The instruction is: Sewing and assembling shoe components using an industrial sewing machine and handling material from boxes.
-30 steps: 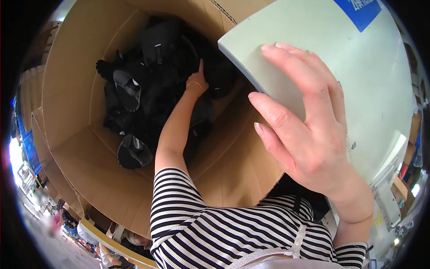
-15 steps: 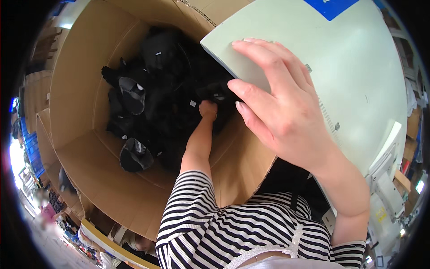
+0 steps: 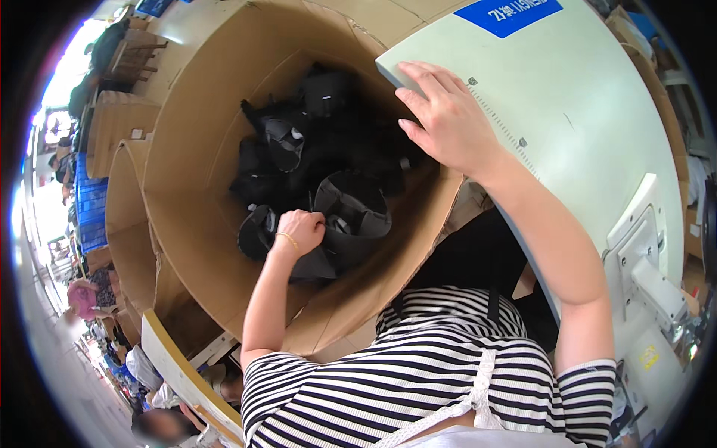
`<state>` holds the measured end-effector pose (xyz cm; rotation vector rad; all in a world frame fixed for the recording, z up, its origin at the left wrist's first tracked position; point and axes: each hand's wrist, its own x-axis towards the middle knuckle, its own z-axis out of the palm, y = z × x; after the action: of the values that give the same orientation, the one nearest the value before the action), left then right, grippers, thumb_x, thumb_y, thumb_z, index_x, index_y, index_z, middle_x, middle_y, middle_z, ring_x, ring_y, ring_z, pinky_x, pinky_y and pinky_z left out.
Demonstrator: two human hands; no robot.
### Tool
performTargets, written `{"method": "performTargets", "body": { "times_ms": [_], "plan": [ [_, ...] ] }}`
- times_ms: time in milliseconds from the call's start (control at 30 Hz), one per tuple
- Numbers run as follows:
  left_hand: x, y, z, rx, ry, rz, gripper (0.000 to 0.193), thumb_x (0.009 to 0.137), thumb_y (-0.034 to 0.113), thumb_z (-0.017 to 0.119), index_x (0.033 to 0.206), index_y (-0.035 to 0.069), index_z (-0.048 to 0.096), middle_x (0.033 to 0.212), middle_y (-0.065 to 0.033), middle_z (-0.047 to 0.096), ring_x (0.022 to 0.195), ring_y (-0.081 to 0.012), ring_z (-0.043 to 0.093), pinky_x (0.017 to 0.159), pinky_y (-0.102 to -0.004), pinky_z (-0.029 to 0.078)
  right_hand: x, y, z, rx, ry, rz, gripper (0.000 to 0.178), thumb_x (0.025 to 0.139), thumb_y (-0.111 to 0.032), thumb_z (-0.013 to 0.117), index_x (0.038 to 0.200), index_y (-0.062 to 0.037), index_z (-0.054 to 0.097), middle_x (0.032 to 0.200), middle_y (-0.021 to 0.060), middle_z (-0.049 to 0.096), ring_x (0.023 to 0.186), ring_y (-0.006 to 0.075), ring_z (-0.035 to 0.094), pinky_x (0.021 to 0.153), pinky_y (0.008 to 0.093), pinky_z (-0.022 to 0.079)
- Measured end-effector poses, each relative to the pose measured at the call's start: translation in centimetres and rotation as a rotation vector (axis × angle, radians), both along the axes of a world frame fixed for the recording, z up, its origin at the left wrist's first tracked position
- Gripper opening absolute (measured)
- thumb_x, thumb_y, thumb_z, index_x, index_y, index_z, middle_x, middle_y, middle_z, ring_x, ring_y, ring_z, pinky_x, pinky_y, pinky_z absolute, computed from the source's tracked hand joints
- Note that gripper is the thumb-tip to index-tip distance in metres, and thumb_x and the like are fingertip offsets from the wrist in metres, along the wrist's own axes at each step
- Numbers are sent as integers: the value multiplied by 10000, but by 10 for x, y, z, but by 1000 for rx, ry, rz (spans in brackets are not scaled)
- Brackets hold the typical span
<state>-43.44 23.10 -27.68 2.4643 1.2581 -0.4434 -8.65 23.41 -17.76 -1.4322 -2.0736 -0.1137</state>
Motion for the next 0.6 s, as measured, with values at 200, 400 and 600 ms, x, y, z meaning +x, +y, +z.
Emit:
{"method": "performTargets", "body": {
  "times_ms": [200, 400, 600],
  "plan": [
    [12, -11, 202, 276, -181, -247, 206, 633, 60, 580, 800, 98, 695, 621, -85, 555, 595, -288, 584, 551, -394, 474, -18, -28, 13, -48, 88, 242, 555, 777, -312, 710, 1208, -5, 543, 1320, 170, 468, 1236, 293, 439, 1042, 397, 338],
    [83, -14, 325, 620, -369, -622, 447, 687, 68, 613, 1130, 125, 638, 745, -65, 601, 587, -264, 580, 514, -372, 451, 16, -118, 123, -687, 843, 274, 330, 838, -141, 678, 1115, 26, 610, 922, 56, 673, 822, 78, 593, 743, 252, 492],
    [206, 3, 358, 778, -1048, -386, 563, 793, 113, 584, 1338, 148, 449, 763, -130, 643, 643, -331, 615, 599, -411, 499, 107, -304, 78, -125, 1442, -318, 484, 839, -133, 634, 1272, 25, 486, 1189, 116, 569, 1046, 204, 568, 933, 346, 447]
  ]
}}
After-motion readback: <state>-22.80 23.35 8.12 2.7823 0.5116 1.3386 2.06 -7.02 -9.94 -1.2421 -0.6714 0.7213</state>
